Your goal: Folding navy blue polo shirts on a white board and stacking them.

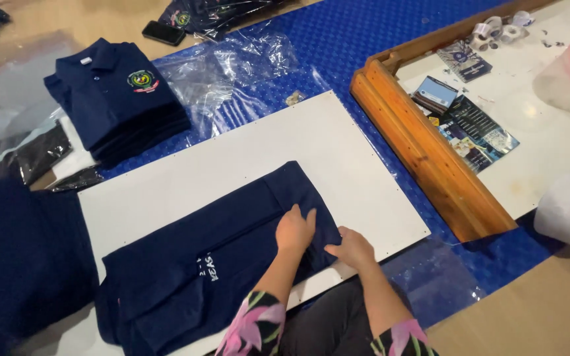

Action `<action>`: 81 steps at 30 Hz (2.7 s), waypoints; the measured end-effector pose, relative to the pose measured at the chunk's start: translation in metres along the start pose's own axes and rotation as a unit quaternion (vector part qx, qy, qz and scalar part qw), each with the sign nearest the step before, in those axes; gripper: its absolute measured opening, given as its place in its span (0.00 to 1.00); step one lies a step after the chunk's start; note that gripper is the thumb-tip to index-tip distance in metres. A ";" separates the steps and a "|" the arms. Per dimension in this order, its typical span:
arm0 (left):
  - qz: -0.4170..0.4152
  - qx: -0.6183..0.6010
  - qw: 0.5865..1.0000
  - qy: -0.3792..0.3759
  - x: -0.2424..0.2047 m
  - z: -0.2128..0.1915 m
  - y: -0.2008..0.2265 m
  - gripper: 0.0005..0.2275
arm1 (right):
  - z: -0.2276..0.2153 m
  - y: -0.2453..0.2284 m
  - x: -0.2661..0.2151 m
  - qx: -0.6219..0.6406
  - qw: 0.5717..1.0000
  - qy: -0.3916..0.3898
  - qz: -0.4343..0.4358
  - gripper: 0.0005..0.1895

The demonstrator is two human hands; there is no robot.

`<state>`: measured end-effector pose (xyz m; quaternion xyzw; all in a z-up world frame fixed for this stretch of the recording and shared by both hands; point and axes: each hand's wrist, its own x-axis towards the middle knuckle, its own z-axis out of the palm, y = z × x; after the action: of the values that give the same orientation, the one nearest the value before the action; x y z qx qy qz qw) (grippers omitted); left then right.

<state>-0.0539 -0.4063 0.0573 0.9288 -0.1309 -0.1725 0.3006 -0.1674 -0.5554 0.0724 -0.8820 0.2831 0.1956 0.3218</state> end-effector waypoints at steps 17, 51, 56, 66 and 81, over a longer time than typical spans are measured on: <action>-0.095 -0.321 0.938 -0.084 0.002 -0.082 0.077 0.27 | 0.127 -0.048 -0.055 -0.107 0.818 0.321 -0.465 0.14; -0.317 -0.722 0.591 0.170 -0.186 -0.128 -0.316 0.37 | 0.156 -0.105 -0.076 0.275 0.956 0.091 0.049 0.30; -0.371 -0.608 0.681 0.169 -0.168 -0.142 -0.324 0.33 | 0.172 -0.085 -0.072 0.239 0.968 0.055 0.049 0.31; -0.118 -0.707 0.642 0.271 -0.141 -0.161 -0.344 0.08 | 0.166 -0.102 -0.101 0.489 0.871 0.047 0.015 0.15; -0.296 -0.198 0.927 0.118 -0.103 -0.149 -0.373 0.26 | 0.193 -0.114 -0.054 0.300 0.951 0.042 0.068 0.27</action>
<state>-0.0359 -0.0015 -0.0297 0.8607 0.2232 -0.1656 0.4267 -0.1689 -0.3326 0.0150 -0.7308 0.4017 0.0858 0.5451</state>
